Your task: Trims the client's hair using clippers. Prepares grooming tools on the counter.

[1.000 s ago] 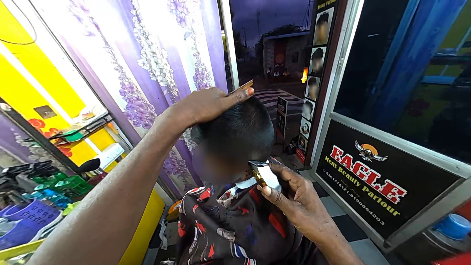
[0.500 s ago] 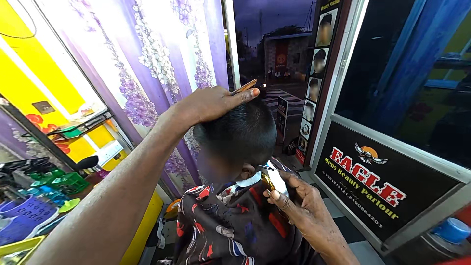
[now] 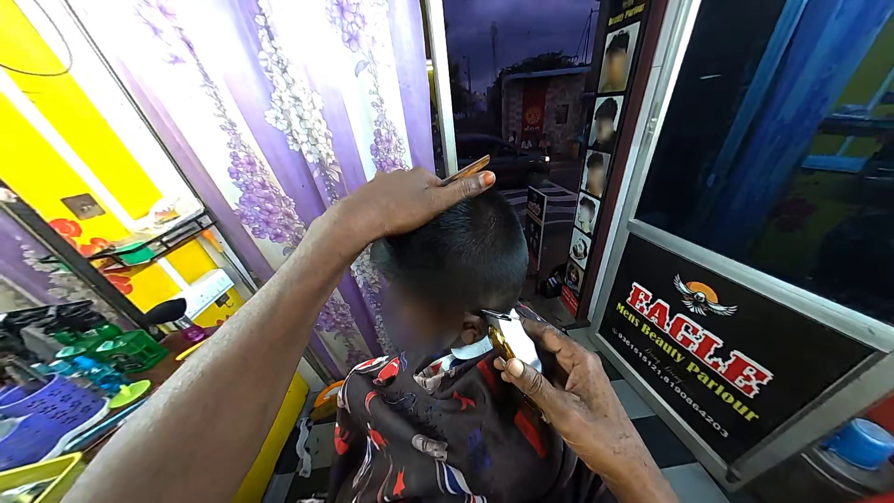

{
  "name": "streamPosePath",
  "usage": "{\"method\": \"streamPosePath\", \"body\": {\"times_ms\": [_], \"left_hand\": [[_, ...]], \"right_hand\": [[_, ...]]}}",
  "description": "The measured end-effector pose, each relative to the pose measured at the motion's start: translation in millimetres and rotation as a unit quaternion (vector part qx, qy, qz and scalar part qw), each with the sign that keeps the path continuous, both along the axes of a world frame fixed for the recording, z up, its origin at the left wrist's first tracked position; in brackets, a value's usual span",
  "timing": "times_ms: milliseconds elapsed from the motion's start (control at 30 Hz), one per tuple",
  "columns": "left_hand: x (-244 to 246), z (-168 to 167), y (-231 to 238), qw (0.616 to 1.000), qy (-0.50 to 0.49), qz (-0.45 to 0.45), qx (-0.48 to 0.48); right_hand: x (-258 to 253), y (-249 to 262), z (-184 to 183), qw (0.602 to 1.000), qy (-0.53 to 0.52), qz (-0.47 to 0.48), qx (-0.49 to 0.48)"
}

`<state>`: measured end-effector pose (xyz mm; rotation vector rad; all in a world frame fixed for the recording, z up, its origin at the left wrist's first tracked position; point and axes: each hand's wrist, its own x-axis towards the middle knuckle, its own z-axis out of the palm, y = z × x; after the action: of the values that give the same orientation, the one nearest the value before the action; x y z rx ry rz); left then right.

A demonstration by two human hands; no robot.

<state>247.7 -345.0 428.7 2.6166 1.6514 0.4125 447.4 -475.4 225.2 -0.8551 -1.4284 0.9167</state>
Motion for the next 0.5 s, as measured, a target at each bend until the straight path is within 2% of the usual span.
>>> {"method": "streamPosePath", "body": {"times_ms": [333, 433, 500], "left_hand": [[1.5, 1.2, -3.2, 1.0, 0.011, 0.0, 0.005], [2.3, 2.7, -6.6, 1.0, 0.006, 0.005, -0.006], [1.7, 1.9, -6.4, 1.0, 0.009, 0.0, 0.0]], "right_hand": [[-3.9, 2.3, 6.2, 0.998, -0.047, -0.014, 0.025], [-4.5, 3.6, 8.1, 0.991, -0.112, -0.041, 0.067], [-0.2, 1.8, 9.0, 0.975, -0.176, -0.033, 0.131]]}}
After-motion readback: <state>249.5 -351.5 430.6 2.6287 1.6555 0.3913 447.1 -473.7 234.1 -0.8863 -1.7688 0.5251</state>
